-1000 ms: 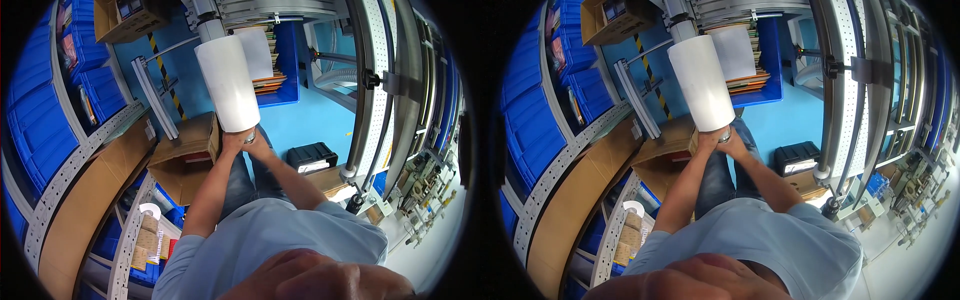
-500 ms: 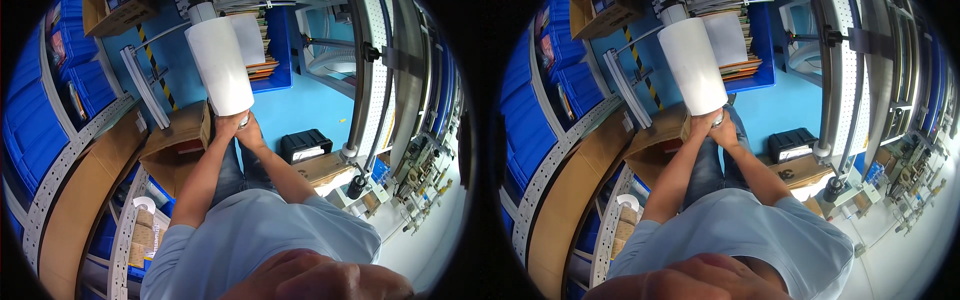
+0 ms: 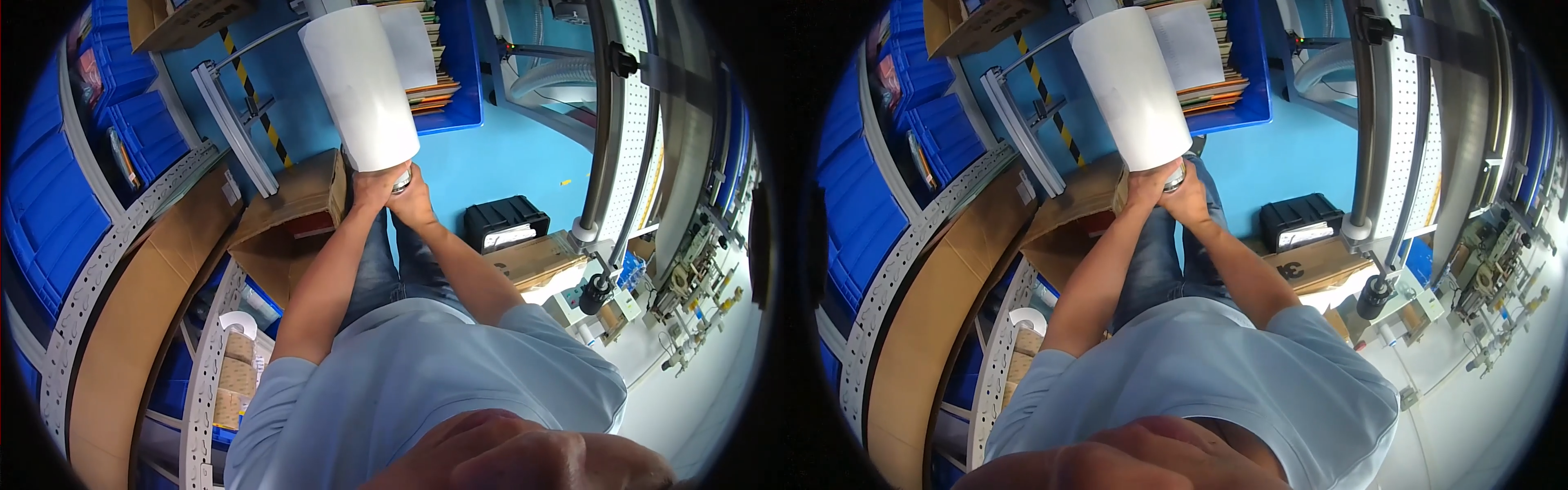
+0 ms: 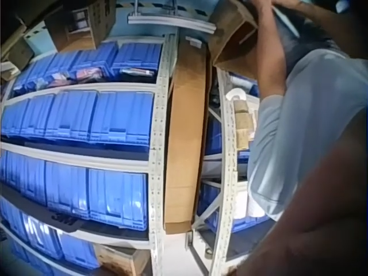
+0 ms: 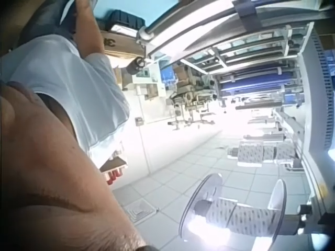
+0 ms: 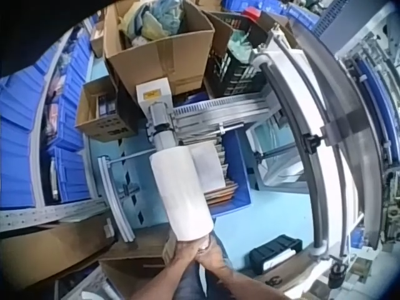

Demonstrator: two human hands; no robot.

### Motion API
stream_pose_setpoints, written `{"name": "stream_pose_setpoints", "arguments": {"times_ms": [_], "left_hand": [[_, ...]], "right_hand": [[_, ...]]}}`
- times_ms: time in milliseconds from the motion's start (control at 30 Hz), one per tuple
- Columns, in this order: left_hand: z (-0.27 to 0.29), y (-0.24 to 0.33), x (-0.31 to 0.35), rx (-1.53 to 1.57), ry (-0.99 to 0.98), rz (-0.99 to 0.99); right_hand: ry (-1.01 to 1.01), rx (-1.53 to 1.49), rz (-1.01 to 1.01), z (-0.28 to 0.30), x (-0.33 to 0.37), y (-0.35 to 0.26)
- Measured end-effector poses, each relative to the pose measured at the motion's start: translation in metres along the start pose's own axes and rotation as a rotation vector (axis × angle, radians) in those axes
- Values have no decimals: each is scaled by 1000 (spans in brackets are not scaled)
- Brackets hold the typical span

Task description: Loading a roll of adhesive material onto a processing machine in an industrial setting.

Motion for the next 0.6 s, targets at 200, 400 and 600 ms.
{"name": "stream_pose_setpoints", "arguments": {"times_ms": [200,400,600], "left_hand": [[-9,0,-3,-104,10,-69],[1,-9,-8,-58,88,-53],[7,9,8,-123,252,-39]], "right_hand": [[-684,-769,-185,-46,-7,34],[-52,-18,53,-4,0,11],[-115,-36,-7,-8,-10,10]]}}
Point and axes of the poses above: each hand's wrist, its own x-axis away from the middle knuckle, its own z-axis out of the back of the hand, y = z × x, the point moved 10 cm from there along -x, towards the middle knuckle, and after that the axes turned 5 degrees about x, right-handed, at the moved point
